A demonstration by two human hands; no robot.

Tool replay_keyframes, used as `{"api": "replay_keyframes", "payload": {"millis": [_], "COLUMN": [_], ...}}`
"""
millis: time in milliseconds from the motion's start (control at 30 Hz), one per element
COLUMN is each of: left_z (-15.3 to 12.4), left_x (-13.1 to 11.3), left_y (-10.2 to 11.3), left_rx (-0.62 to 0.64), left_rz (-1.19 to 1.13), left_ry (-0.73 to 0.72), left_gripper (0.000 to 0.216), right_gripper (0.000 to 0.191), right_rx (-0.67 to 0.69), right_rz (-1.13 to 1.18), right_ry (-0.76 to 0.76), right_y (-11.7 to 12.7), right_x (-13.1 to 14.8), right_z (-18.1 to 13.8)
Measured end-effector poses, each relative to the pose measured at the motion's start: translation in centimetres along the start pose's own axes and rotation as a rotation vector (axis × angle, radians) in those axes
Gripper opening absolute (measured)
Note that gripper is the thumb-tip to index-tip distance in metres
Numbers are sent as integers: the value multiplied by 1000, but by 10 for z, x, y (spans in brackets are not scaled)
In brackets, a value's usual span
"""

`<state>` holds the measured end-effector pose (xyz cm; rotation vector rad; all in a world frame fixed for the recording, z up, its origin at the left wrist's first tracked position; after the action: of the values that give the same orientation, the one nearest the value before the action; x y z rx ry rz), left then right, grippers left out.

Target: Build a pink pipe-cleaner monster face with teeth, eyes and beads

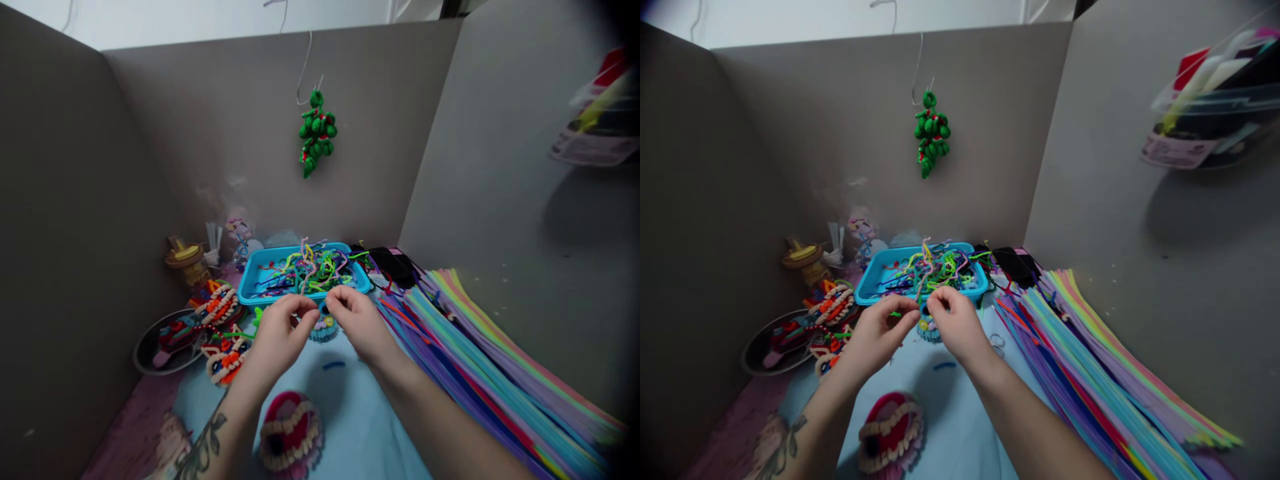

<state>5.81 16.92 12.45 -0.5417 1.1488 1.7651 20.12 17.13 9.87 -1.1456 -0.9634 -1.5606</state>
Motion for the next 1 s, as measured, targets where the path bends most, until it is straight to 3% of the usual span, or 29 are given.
{"api": "replay_keyframes", "payload": {"millis": [500,733,1000], "left_z": [-2,1,1], "left_x": [-5,0,4], "left_y": [-6,-3,1], "left_rx": [-29,111,261], "left_rz": [24,-149,-295], "left_ry": [47,276,348], "left_gripper": [19,25,29], "right_gripper": [19,19,14], "right_rx": [-55,48,111], "right_rz": [65,188,-47], "right_ry": [17,-99,86], "right_y": [-8,-2,18], "right_x": [-4,1,19], "right_z": [-3,2,4]}}
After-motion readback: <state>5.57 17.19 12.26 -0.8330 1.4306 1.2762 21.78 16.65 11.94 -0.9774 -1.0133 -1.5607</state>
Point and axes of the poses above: each hand's wrist, its own z-axis towards the middle knuckle, its own y-axis out of the back of the hand, x = y × z, the point moved 2 cm from there along z, towards the middle knuckle, and after that the axes turned 11 degrees about -x, right-handed, at the moved point
